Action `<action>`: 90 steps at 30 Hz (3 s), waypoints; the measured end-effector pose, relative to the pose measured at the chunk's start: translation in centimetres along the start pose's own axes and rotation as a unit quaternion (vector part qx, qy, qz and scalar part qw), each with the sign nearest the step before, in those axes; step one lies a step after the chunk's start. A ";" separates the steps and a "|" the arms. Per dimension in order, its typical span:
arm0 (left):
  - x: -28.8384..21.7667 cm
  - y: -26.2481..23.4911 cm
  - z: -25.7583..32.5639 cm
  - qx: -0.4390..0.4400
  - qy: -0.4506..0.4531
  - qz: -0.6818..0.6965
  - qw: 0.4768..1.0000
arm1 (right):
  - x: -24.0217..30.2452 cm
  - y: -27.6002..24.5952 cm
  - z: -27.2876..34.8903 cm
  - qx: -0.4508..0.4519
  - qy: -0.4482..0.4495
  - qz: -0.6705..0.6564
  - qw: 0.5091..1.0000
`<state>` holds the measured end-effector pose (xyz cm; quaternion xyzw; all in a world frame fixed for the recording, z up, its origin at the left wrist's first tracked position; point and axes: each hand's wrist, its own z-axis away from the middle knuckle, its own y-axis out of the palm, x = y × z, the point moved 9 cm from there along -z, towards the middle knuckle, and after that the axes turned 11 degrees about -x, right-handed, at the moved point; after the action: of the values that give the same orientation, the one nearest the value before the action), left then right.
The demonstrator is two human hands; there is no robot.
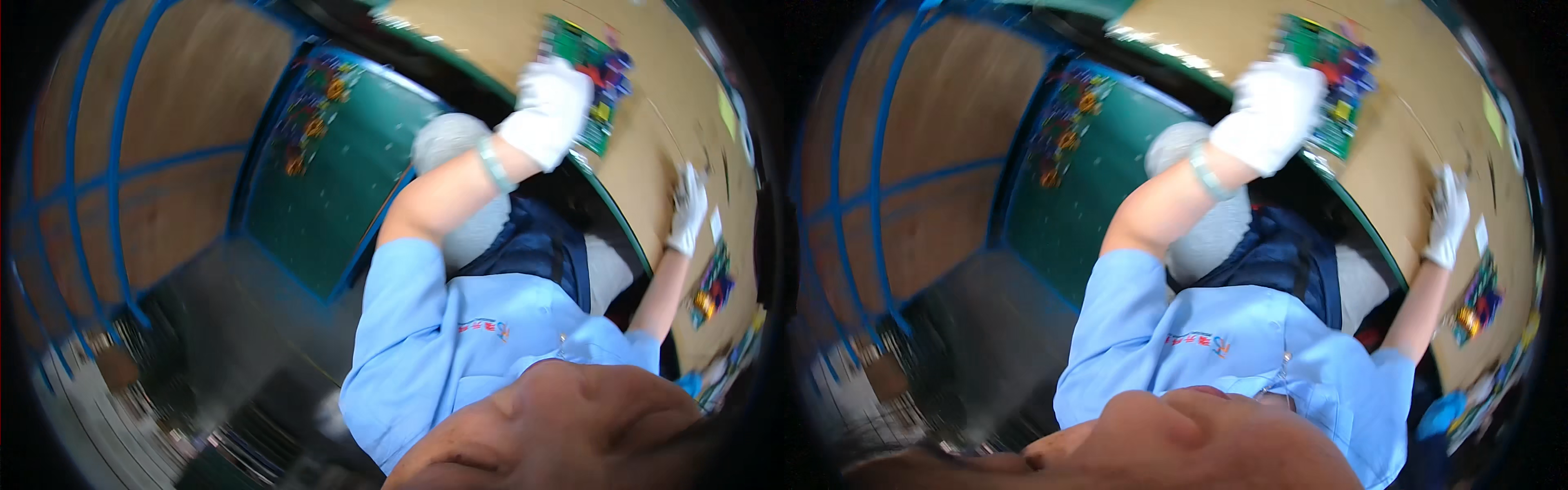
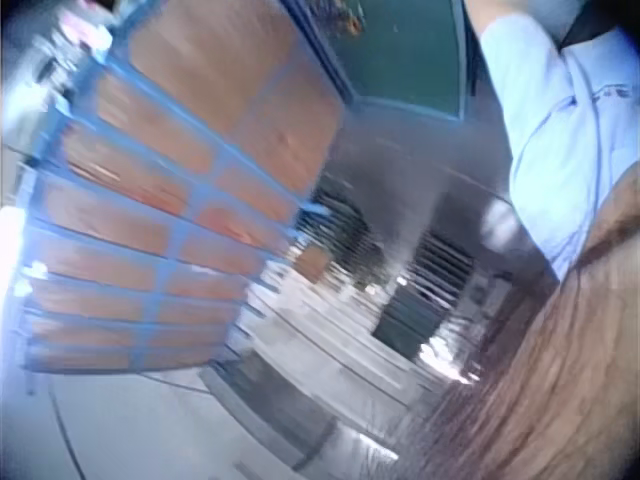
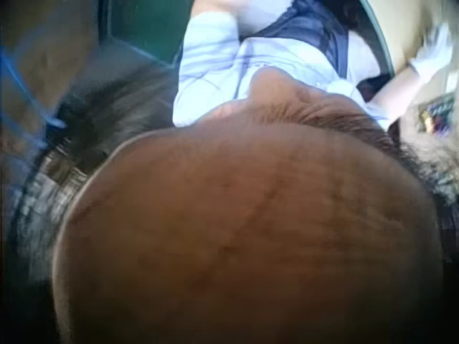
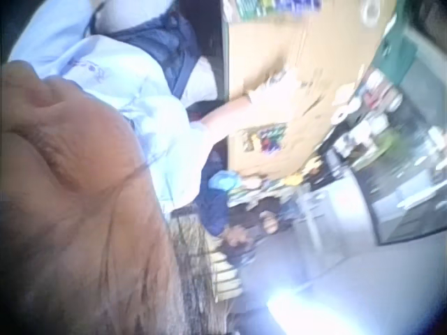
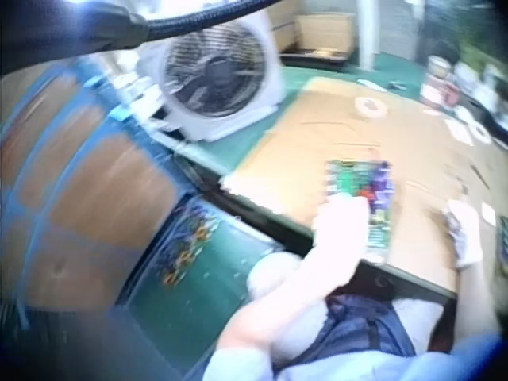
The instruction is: The person repeatedly picks up green circuit boards, flips them over, and wipes the solder side with a white cloth. They handle the boards one at a time, moving them between a tray and a cardboard surface while wearing white gloves.
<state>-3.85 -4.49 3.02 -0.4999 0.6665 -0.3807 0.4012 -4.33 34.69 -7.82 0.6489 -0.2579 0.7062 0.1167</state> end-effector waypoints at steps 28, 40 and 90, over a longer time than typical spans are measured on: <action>49.7 2.6 57.0 -0.264 -0.615 -0.162 0.725 | 10.3 10.2 12.7 0.187 -0.143 0.154 0.960; 62.7 6.5 60.4 -0.186 -0.656 -0.168 0.712 | 2.0 -1.0 -4.7 0.007 0.001 0.295 0.956; -3.0 7.2 -4.2 0.192 0.062 0.419 0.885 | 5.4 -25.1 13.0 -0.433 -0.139 0.465 0.760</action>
<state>-9.78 0.40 -1.46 -0.0625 0.7511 -0.3277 0.5697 18.64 48.15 3.07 0.4207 -0.8197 0.3888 0.0053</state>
